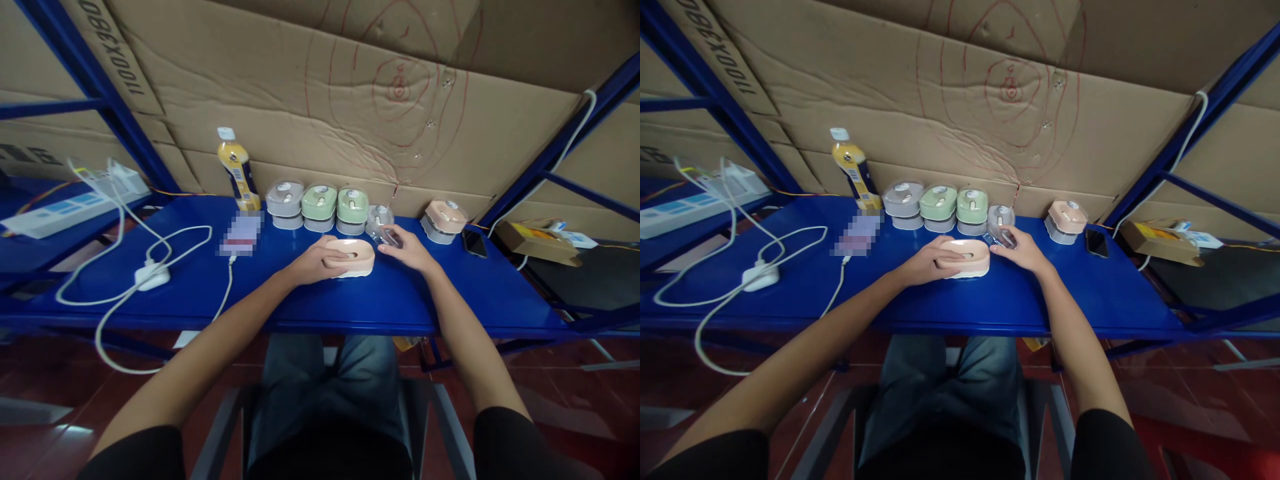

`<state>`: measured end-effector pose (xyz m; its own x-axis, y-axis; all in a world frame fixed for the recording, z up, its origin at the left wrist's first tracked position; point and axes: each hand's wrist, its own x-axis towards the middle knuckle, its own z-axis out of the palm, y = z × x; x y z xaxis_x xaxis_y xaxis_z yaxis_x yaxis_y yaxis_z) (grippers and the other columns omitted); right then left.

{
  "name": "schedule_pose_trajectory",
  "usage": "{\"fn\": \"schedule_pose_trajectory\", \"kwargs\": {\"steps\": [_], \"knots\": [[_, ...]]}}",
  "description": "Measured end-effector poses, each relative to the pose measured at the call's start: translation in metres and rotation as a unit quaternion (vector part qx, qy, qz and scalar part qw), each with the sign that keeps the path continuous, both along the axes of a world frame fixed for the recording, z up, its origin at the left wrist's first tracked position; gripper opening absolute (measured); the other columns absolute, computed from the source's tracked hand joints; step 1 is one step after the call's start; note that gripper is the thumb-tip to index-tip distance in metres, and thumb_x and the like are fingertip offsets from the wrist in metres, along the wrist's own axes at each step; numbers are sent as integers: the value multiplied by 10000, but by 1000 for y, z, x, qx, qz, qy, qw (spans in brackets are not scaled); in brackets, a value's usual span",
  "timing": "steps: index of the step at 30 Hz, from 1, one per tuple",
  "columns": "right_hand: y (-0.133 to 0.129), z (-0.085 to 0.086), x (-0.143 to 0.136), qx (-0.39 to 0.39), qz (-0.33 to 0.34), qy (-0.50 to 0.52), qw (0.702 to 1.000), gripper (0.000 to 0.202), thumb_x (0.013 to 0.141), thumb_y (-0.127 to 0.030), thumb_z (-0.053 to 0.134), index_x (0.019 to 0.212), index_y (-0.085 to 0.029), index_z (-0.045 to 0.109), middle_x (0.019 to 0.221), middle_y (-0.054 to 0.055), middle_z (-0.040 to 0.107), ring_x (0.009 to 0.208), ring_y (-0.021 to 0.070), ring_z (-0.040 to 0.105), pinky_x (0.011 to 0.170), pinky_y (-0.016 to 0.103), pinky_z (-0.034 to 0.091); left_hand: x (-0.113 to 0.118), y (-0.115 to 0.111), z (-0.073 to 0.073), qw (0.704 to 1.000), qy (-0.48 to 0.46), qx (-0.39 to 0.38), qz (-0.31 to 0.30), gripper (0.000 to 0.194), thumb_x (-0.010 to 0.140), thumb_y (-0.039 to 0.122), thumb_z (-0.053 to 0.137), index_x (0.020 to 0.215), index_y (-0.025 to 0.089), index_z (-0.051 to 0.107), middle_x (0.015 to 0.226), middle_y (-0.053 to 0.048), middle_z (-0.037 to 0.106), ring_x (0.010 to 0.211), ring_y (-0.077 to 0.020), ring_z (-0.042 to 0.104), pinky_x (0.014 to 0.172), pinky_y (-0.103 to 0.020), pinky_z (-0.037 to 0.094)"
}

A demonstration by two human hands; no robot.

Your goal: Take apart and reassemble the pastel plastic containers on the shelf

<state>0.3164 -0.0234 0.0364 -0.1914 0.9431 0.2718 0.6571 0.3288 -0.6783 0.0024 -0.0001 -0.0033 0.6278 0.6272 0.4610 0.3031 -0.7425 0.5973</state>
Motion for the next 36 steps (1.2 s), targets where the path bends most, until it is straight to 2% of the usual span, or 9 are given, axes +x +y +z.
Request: {"fn": "schedule_pose_trajectory", "kwargs": {"steps": [2, 5, 8, 10, 14, 19, 23, 27, 36], "knots": [[0, -1, 0, -4, -2, 14, 1000, 742, 801, -639, 760, 1394, -214, 629, 1201, 82, 763, 1059, 300, 713, 973, 480, 564, -1, 3, 0, 1000, -6, -8, 15, 259, 864, 400, 818, 1087, 270, 839, 1262, -92, 692, 1324, -314, 618, 1183, -506, 509], [1, -2, -2, -5, -10, 20, 1000, 745, 794, -664, 760, 1377, -216, 643, 1213, 86, 766, 1054, 302, 713, 980, 493, 564, -6, 11, 0, 996, -23, -26, 79, 314, 878, 454, 786, 1112, 247, 819, 1255, -94, 683, 1232, -303, 670, 1120, -488, 554], [0, -2, -3, -1, -32, 22, 999, 740, 774, -668, 779, 1350, -218, 666, 1260, 96, 760, 1064, 304, 717, 994, 503, 565, -14, 22, 0, 988, -31, -19, 147, 339, 866, 439, 776, 1151, 255, 796, 1220, -85, 696, 1218, -302, 671, 1130, -506, 535], [0, -2, -4, 0, -45, 21, 999, 732, 764, -656, 792, 1337, -213, 684, 1305, 108, 750, 1106, 315, 717, 1026, 511, 557, -18, 27, -1, 986, -17, -11, 164, 353, 837, 412, 789, 1151, 250, 790, 1196, -90, 714, 1231, -319, 661, 1136, -526, 521], [-2, -1, -6, 26, -42, 18, 999, 798, 756, -642, 807, 1389, -174, 674, 1326, 143, 740, 1185, 336, 705, 1070, 517, 541, -18, 23, 2, 991, -21, -4, 135, 520, 791, 452, 827, 1236, 196, 743, 1283, -138, 712, 1258, -344, 660, 1150, -534, 506], [-10, 6, -26, 103, 46, -27, 993, 873, 729, -640, 860, 1465, -226, 636, 1413, 128, 699, 1290, 336, 662, 1131, 521, 508, -7, 3, 6, 996, -29, -17, 81, 960, 697, 520, 914, 1505, 194, 512, 1527, -158, 605, 1389, -369, 603, 1197, -513, 477], [-16, 9, -55, 118, 123, -84, 982, 909, 733, -661, 875, 1500, -248, 616, 1442, 115, 670, 1337, 317, 635, 1178, 501, 480, 3, -1, -2, 997, -2, -42, 57, 1105, 650, 508, 945, 1567, 199, 413, 1583, -182, 551, 1450, -396, 554, 1225, -531, 448], [-14, 6, -73, 103, 136, -137, 976, 954, 714, -643, 903, 1517, -224, 602, 1396, 130, 663, 1283, 324, 658, 1138, 498, 517, 6, 4, -11, 996, -4, -79, 43, 1279, 595, 534, 963, 1629, 182, 299, 1612, -220, 508, 1476, -431, 523, 1217, -565, 450], [-13, -5, -72, 144, 133, -154, 968, 994, 707, -722, 887, 1539, -275, 574, 1398, 136, 641, 1272, 372, 651, 1091, 559, 558, 6, 3, -6, 993, -11, -106, 48, 1331, 552, 602, 963, 1618, 166, 295, 1520, -209, 602, 1379, -430, 612, 1146, -531, 511]]}}
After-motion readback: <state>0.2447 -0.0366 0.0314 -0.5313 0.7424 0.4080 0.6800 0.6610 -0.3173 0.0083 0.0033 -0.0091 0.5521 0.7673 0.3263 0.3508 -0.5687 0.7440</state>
